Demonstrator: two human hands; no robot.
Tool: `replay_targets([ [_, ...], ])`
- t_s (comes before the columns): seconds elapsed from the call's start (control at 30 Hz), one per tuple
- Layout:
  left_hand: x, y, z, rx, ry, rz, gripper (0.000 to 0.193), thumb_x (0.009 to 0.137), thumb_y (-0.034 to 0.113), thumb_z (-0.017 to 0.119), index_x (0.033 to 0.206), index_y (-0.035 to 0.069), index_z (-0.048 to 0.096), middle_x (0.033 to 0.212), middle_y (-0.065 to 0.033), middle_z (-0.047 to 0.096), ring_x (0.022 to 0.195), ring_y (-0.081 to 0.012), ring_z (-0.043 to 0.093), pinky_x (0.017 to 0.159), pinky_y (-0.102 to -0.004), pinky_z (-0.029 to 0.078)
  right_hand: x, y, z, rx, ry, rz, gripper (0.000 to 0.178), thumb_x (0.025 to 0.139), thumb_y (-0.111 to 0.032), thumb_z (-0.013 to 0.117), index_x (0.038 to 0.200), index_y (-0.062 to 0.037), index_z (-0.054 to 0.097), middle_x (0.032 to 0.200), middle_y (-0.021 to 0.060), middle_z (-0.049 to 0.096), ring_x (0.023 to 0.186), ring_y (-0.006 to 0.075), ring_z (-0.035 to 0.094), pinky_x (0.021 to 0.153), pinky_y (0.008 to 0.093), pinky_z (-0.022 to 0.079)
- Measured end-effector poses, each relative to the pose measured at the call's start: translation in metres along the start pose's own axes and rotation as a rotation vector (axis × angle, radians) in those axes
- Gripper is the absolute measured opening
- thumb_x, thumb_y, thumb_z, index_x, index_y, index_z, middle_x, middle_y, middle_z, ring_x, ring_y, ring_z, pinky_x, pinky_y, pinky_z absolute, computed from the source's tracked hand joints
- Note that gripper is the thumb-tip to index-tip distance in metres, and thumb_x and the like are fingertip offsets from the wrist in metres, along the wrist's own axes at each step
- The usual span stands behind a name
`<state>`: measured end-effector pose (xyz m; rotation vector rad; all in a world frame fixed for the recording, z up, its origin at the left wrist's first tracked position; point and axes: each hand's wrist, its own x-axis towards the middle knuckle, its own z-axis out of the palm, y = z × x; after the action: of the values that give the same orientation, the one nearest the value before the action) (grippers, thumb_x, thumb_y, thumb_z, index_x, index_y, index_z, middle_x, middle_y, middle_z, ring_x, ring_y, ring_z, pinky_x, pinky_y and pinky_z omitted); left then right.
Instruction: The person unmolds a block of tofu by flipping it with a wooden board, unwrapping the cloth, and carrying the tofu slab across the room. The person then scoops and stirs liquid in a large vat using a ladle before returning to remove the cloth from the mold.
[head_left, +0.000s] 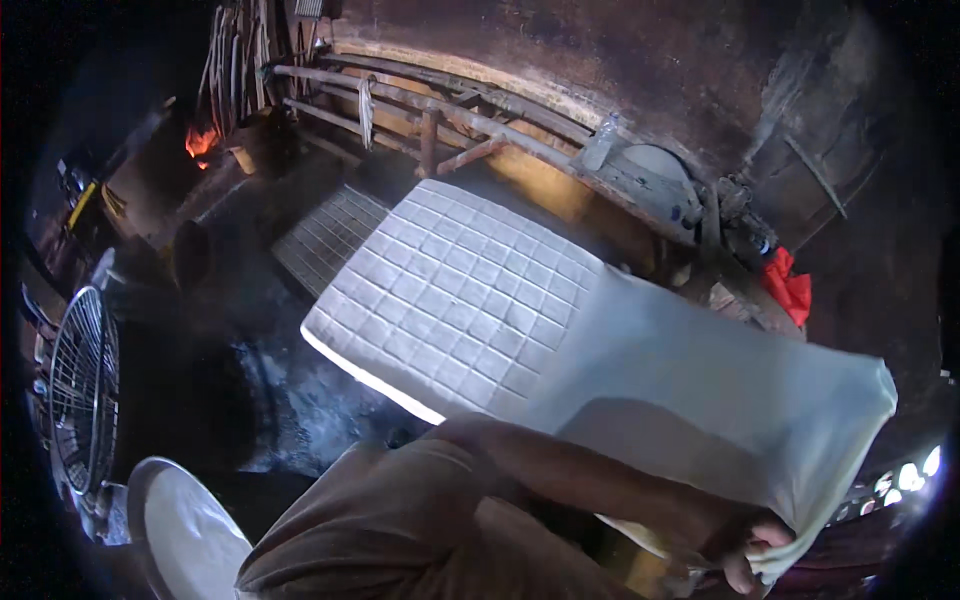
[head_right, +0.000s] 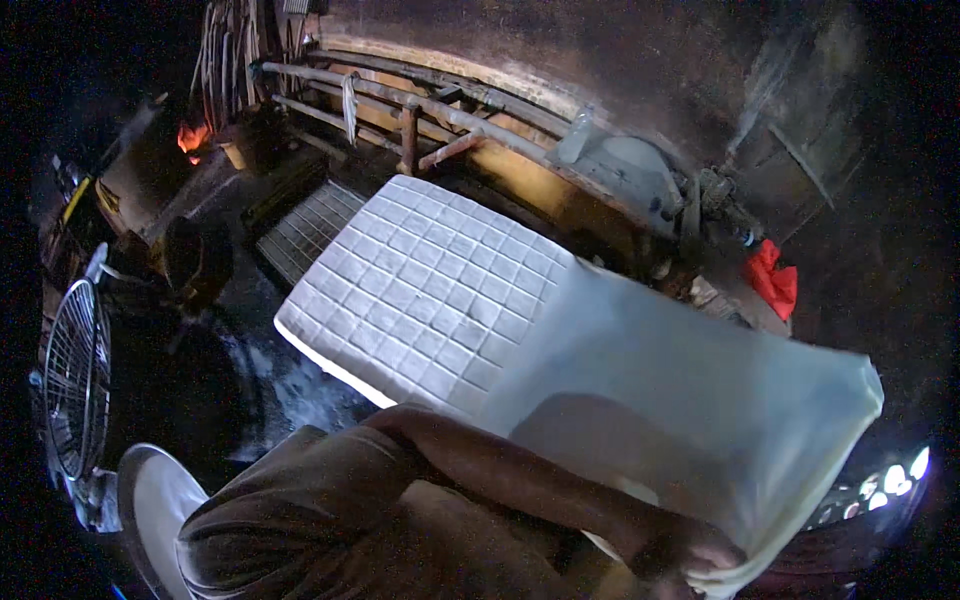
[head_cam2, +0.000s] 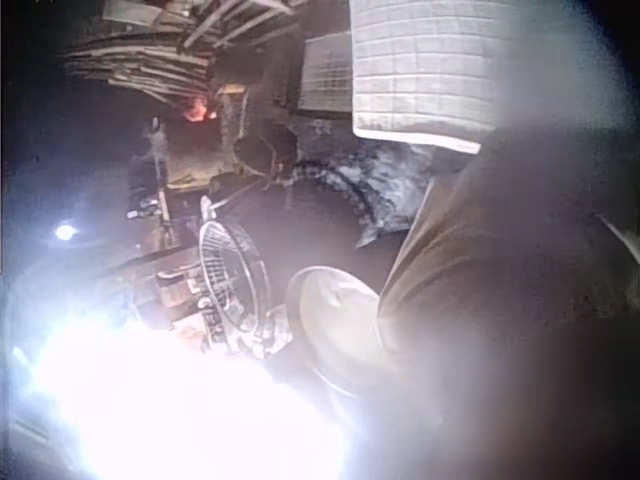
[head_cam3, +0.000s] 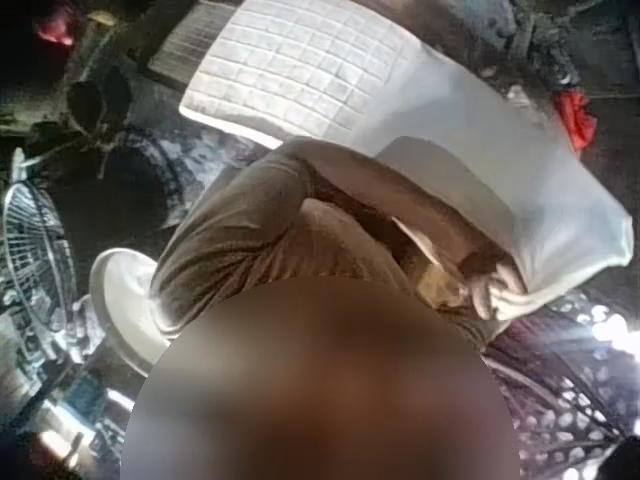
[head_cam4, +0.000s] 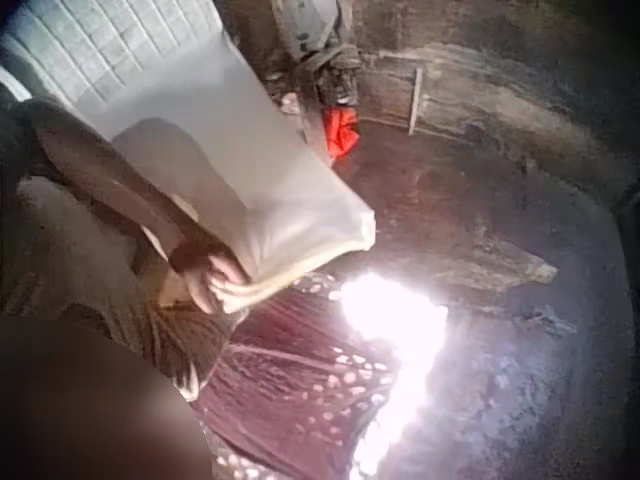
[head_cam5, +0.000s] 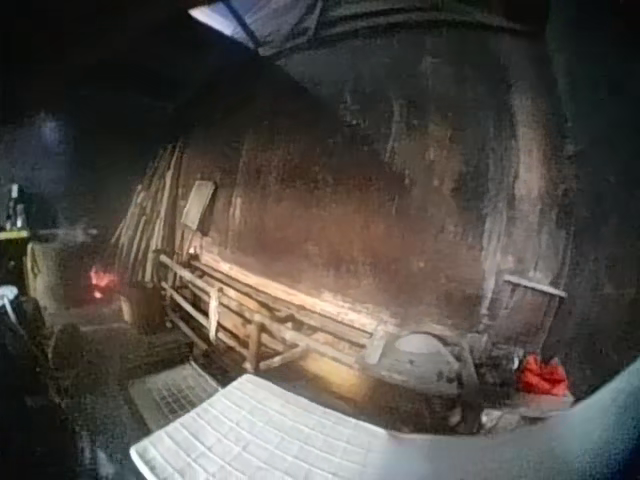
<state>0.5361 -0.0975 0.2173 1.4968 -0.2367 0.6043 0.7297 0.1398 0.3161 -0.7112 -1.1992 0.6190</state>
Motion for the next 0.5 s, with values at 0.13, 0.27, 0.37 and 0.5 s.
replay_targets([
  [0.13,0.043,-0.017,0.014,0.112,-0.059,0.195,0.034,0.071,0.013,0.064,0.099,0.001,0.049,0.082,-0.0063,0.053,0.077,-0.0130,0.049,0.068,-0.0254,0.040,0.009,-0.032,-0.029,-0.023,-0.005,-0.004,0.023,0.085,-0.019,0.043,0.102,-0.0055,0.051,0.093,0.0101,0.057,0.083,0.0215,0.057,0.074,0.0343,0.048],
  [0.27,0.046,-0.065,0.017,-0.011,0.009,0.169,0.044,0.069,0.013,0.065,0.106,0.000,0.046,0.083,-0.0071,0.053,0.076,-0.0139,0.050,0.066,-0.0269,0.042,0.016,-0.046,-0.039,-0.023,-0.030,0.011,0.024,0.085,-0.018,0.042,0.104,-0.0054,0.050,0.095,0.0103,0.056,0.085,0.0213,0.056,0.075,0.0341,0.048],
  [0.37,0.043,-0.123,0.017,-0.189,0.140,0.203,0.050,0.067,0.013,0.066,0.110,-0.001,0.044,0.083,-0.0076,0.054,0.075,-0.0146,0.051,0.064,-0.0280,0.043,0.016,-0.039,-0.031,-0.001,-0.072,0.035,0.025,0.085,-0.018,0.042,0.105,-0.0053,0.049,0.097,0.0104,0.056,0.086,0.0212,0.056,0.076,0.0340,0.048],
  [0.5,-0.016,-0.100,-0.004,0.243,0.271,-0.302,0.049,0.071,0.020,0.062,0.109,-0.002,0.041,0.084,-0.0141,0.056,0.078,-0.0227,0.054,0.066,-0.0357,0.044,0.014,0.002,-0.015,0.029,-0.145,0.122,0.026,0.086,-0.018,0.042,0.107,-0.0052,0.048,0.098,0.0106,0.056,0.088,0.0210,0.056,0.077,0.0338,0.048],
])
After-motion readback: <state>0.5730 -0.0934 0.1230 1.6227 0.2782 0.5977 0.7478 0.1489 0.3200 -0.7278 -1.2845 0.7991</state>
